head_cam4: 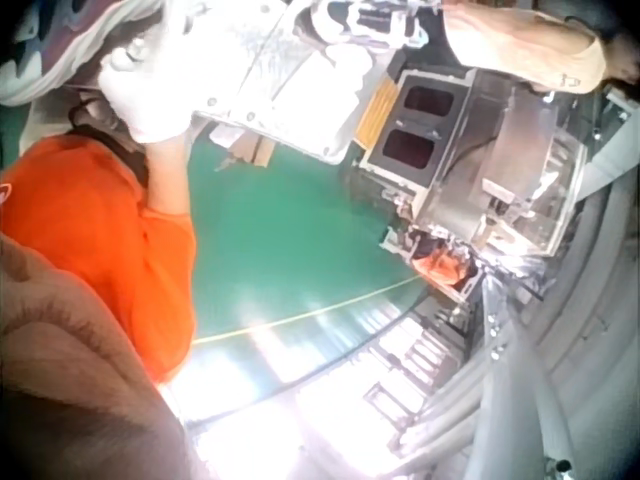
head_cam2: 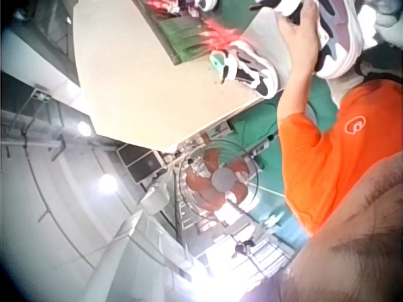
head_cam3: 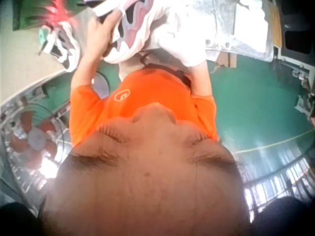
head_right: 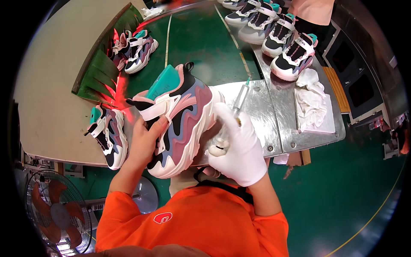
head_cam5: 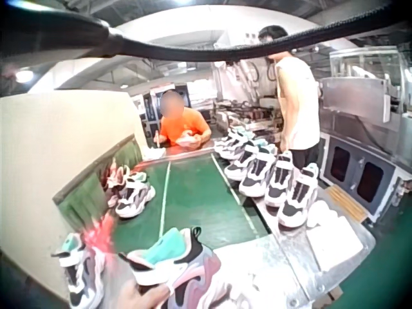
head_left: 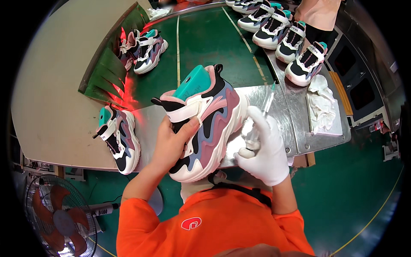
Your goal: The person uses a syringe to apply glue to the seams of a multi-colored sneaker. They hold the shoe in their left hand and carefully dispense adhesive along the edges of the sole and upper. After applying glue to one shoe, they place it on a metal table and pick up another shoe to repeat the process.
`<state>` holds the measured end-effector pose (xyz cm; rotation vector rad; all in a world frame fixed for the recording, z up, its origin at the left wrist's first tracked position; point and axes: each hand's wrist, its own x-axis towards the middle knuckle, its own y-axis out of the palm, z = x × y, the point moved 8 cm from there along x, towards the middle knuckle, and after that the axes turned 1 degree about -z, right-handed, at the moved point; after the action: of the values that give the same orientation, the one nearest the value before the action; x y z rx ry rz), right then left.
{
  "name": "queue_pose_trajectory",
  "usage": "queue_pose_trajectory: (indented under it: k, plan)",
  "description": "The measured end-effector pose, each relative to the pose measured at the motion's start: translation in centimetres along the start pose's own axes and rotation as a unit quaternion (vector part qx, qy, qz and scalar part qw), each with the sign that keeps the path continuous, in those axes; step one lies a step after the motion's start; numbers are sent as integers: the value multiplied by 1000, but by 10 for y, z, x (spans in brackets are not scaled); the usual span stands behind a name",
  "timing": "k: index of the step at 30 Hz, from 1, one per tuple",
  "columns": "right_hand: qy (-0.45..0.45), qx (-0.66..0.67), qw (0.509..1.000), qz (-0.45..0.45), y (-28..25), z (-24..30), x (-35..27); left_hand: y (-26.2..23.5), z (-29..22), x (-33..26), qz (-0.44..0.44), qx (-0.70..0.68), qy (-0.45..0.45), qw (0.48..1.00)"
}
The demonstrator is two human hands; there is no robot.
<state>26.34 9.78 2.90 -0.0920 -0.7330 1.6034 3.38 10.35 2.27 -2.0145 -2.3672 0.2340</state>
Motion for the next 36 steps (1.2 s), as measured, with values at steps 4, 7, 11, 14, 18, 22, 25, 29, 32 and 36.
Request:
queue_pose_trajectory:
  k: [4,7,11,14,18,22,25,29,32,36]
  plan:
    - [-47,-158,986,9,8,10,11,8,-9,1,12,-21,33,999]
    - [-60,-209,976,-11,12,15,12,12,-14,1,22,-2,44,999]
    - [-77,-258,963,-18,15,17,10,16,-15,2,26,6,21,999]
    - [-101,-268,958,-30,15,19,7,18,-14,2,29,-5,2,1000]
    - [-82,-241,967,-27,9,16,8,24,-14,8,47,-8,-9,999]
    - [-91,-195,972,-90,-13,19,3,31,-21,23,54,8,24,998]
    - [-25,-123,983,-136,-27,-9,-7,40,-30,36,50,-4,43,998]
    - [-54,-106,974,-193,-46,-28,-17,44,-31,59,77,-10,18,997]
    - [-60,-107,968,-218,-56,-47,-23,45,-32,80,57,-14,49,997]
    - [95,-14,965,-243,-60,-84,-23,33,-34,118,9,2,107,994]
